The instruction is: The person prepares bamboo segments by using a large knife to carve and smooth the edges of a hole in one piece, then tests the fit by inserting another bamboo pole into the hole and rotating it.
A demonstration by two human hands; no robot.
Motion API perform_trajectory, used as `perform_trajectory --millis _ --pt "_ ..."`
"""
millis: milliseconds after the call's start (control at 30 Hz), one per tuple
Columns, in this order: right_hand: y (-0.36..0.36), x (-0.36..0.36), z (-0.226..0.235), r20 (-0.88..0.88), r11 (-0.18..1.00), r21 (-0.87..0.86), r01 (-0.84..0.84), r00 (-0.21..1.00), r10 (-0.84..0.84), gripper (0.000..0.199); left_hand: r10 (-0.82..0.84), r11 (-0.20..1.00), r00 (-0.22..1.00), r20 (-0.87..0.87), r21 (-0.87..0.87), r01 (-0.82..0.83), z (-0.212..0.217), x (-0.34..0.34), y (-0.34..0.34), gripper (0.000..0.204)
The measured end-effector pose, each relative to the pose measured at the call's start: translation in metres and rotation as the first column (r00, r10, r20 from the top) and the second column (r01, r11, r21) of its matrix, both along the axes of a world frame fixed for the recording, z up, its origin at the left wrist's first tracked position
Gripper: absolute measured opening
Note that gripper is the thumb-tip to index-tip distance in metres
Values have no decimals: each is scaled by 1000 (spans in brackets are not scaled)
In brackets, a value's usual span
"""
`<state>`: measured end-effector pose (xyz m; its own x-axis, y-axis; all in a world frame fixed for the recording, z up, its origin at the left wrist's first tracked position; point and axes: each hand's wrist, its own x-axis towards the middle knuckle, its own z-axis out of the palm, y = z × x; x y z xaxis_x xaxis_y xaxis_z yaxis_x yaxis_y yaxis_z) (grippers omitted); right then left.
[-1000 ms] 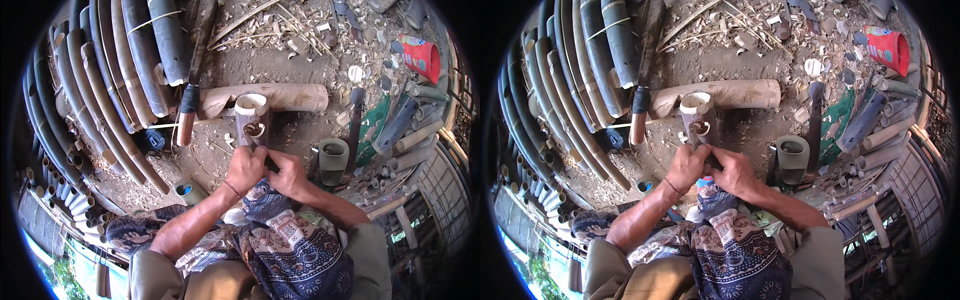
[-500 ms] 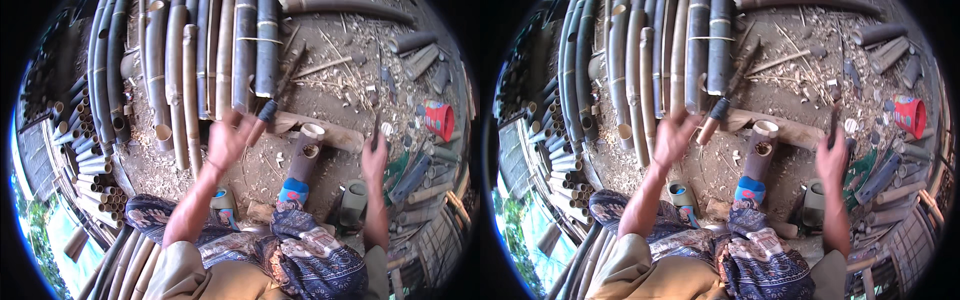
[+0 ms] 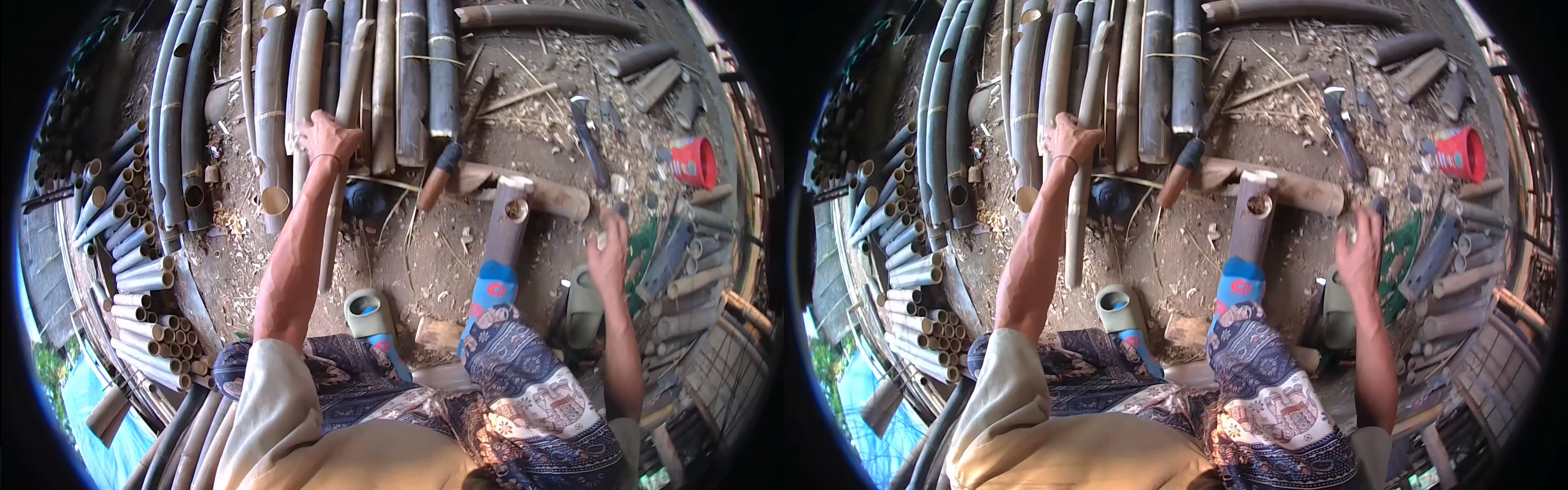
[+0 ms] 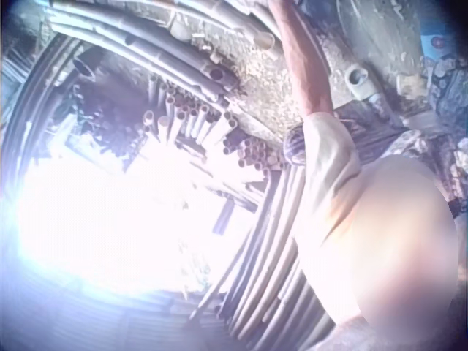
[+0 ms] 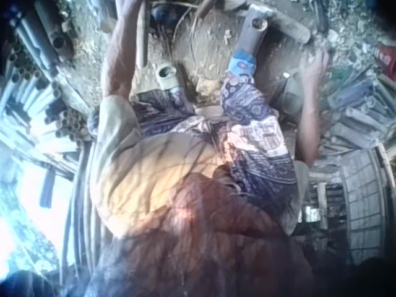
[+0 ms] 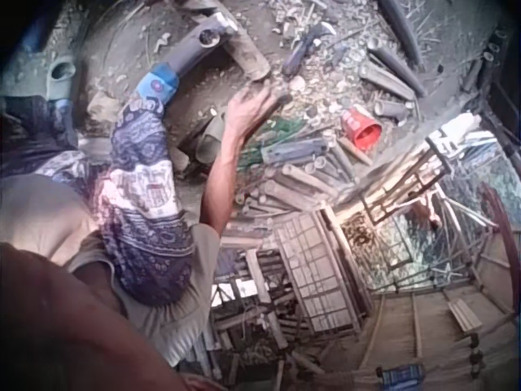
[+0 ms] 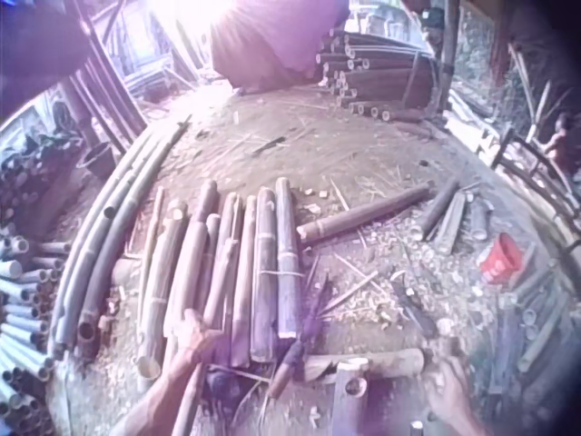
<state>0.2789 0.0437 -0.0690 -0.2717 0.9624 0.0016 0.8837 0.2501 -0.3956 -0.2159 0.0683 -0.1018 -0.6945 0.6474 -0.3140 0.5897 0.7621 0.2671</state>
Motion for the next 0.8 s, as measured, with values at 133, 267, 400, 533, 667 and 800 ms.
perform_trajectory --millis 133,267,400,533,667,800 --pt "-141 26 -1 -122 953 -266 -143 986 114 38 -209 914 948 242 392 102 45 20 -19 62" --pt "-255 91 -101 -156 757 -523 -390 918 365 45 -480 802 576 662 597 -18 128 76 -24 33" --pt "-279 83 -97 195 767 -354 -535 760 620 48 -613 688 393 686 707 -162 229 142 -34 32" --pt "-282 109 -78 372 818 -269 -508 729 575 52 -754 512 432 494 855 -84 265 206 -27 28" --pt "-284 139 -3 383 897 -354 -265 834 397 62 -804 424 430 410 903 -67 229 245 -5 29" --pt "-288 182 89 431 894 -441 86 893 126 75 -817 365 448 363 927 -85 208 254 14 29"
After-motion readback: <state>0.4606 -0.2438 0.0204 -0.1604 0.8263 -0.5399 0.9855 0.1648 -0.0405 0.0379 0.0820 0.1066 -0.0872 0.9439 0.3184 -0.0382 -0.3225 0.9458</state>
